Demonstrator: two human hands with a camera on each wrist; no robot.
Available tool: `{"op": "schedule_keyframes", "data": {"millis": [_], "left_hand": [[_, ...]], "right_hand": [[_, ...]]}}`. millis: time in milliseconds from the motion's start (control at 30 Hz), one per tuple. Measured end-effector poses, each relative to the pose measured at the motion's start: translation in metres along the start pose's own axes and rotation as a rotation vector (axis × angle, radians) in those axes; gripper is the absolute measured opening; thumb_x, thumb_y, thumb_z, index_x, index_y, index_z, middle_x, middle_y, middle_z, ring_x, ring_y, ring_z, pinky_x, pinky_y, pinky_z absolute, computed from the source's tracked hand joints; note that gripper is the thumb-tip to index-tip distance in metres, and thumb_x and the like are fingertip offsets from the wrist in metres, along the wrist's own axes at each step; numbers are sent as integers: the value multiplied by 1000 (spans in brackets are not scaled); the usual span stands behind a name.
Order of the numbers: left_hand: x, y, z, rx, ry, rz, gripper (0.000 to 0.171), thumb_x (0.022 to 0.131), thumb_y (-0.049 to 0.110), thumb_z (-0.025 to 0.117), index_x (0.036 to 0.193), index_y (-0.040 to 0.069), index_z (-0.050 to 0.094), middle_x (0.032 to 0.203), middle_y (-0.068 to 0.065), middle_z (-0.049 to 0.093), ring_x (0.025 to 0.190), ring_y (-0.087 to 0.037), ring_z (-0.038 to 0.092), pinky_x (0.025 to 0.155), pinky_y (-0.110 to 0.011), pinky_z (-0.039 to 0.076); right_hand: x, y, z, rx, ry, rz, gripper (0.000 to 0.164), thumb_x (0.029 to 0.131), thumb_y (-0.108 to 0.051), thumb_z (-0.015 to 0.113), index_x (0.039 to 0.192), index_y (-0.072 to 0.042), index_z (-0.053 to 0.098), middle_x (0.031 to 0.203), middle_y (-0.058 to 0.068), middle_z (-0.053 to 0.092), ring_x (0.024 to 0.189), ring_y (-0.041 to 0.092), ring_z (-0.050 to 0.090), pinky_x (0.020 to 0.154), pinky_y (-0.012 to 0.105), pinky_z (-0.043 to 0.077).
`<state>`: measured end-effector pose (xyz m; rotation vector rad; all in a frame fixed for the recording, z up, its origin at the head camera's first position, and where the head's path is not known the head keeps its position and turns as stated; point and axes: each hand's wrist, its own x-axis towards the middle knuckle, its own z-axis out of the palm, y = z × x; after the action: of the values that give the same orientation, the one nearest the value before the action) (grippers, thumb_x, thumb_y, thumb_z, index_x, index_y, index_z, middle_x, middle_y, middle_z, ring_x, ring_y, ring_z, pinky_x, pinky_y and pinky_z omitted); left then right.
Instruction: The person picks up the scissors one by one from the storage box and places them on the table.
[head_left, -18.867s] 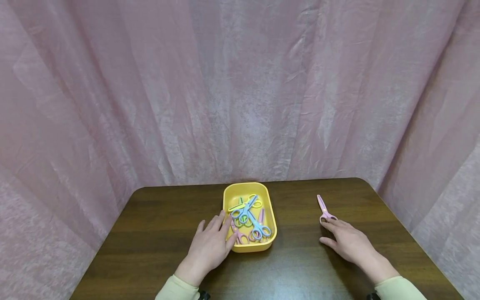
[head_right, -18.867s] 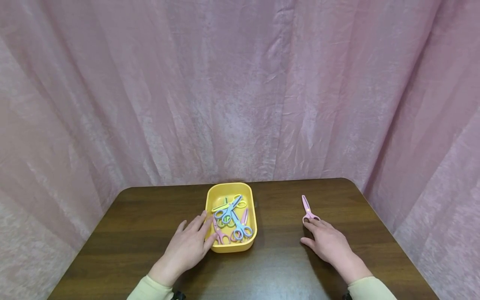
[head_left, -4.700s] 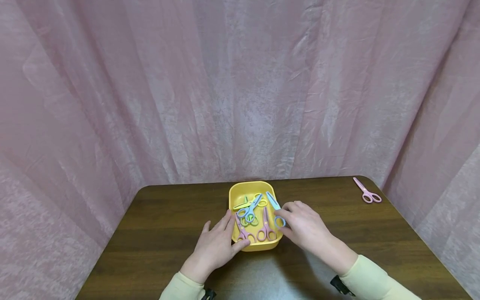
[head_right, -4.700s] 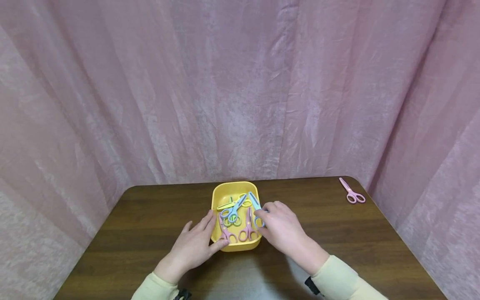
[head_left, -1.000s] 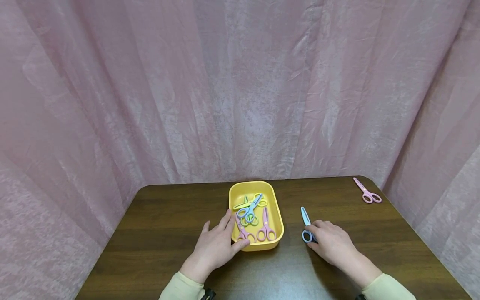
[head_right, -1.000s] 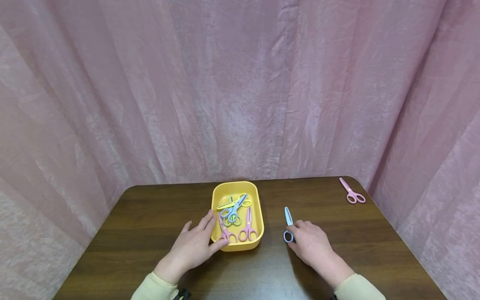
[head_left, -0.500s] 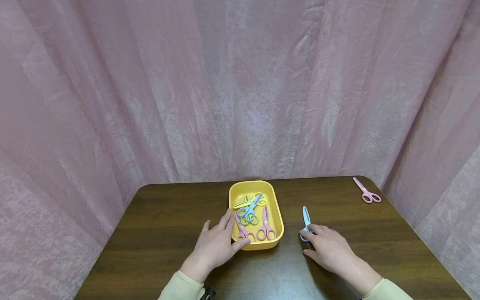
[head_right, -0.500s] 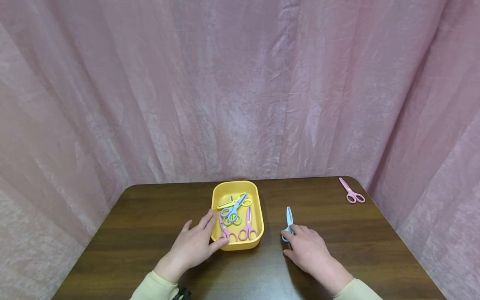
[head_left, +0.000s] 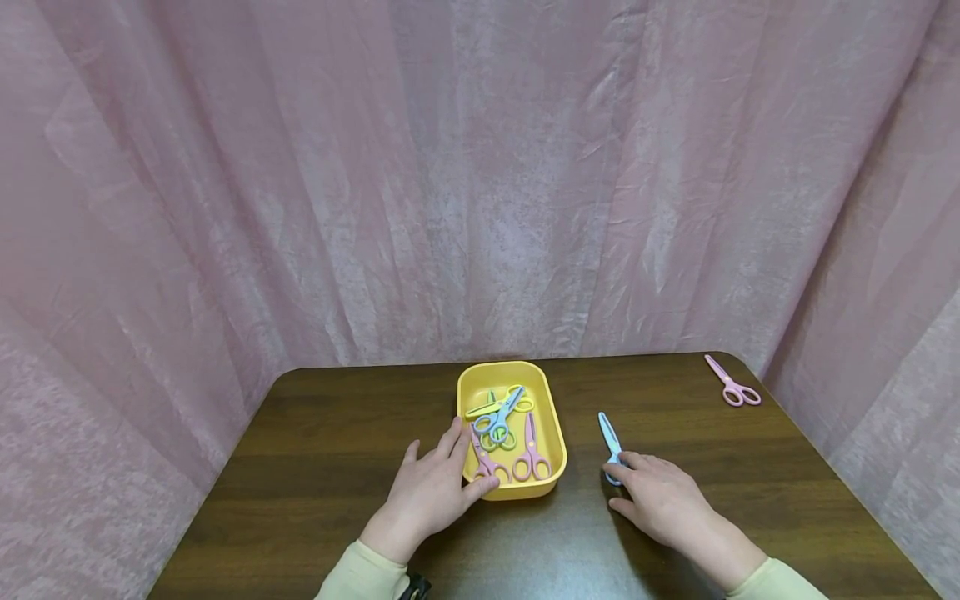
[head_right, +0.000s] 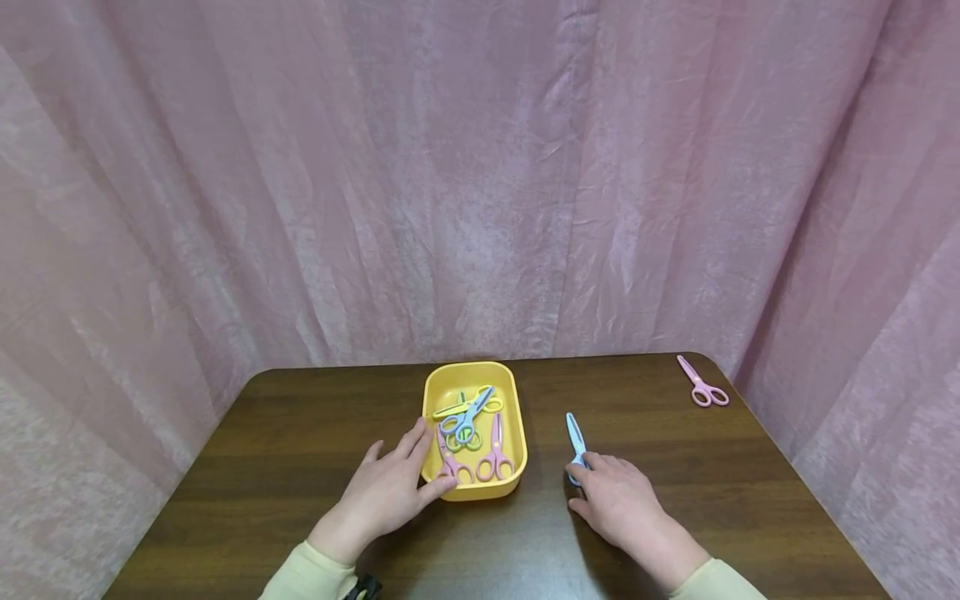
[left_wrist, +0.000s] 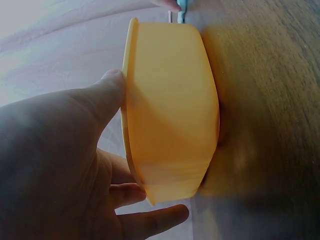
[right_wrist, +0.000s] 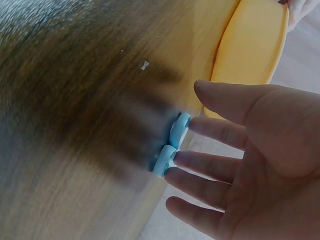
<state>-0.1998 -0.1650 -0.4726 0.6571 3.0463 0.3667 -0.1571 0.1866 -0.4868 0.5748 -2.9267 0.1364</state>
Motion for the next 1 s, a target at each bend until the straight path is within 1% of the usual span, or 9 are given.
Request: {"op": "schedule_keyframes", "data": {"millis": [300, 533, 867, 1000], "left_hand": [[0, -1, 1, 6, -5, 2, 96, 105, 70, 62, 168, 1, 43, 176, -17, 36, 148, -30, 57, 121, -73, 32], [1, -1, 1, 10, -6, 3, 96, 105, 70, 61, 168, 1, 43, 176, -17, 36, 147, -30, 58, 121, -72, 32], [1, -1, 2, 7, 9, 9, 96, 105, 69, 62, 169, 0, 42, 176, -18, 38, 145, -30, 59, 121, -73, 33], [0, -1, 2, 5, 4, 8, 96, 105, 69, 62, 169, 1, 42, 176, -17, 37, 145, -30, 59, 121, -73, 33]], "right_hand": [[0, 1, 3, 1, 22, -1, 44, 88, -28, 95, 126, -13, 79, 125, 9, 75, 109, 34, 75, 96, 52, 60], [5, 2, 3, -10, 39, -15, 41, 87, -28, 95, 122, -14, 79, 117, 5, 74, 103, 31, 76, 92, 50, 61], [8, 12, 7, -40, 84, -44, 36, 84, -24, 97, 112, -13, 76, 107, 5, 73, 98, 31, 76, 88, 49, 62], [10, 15, 7, -31, 81, -34, 35, 85, -24, 96, 112, -13, 76, 106, 4, 73, 96, 31, 76, 87, 49, 62]]}}
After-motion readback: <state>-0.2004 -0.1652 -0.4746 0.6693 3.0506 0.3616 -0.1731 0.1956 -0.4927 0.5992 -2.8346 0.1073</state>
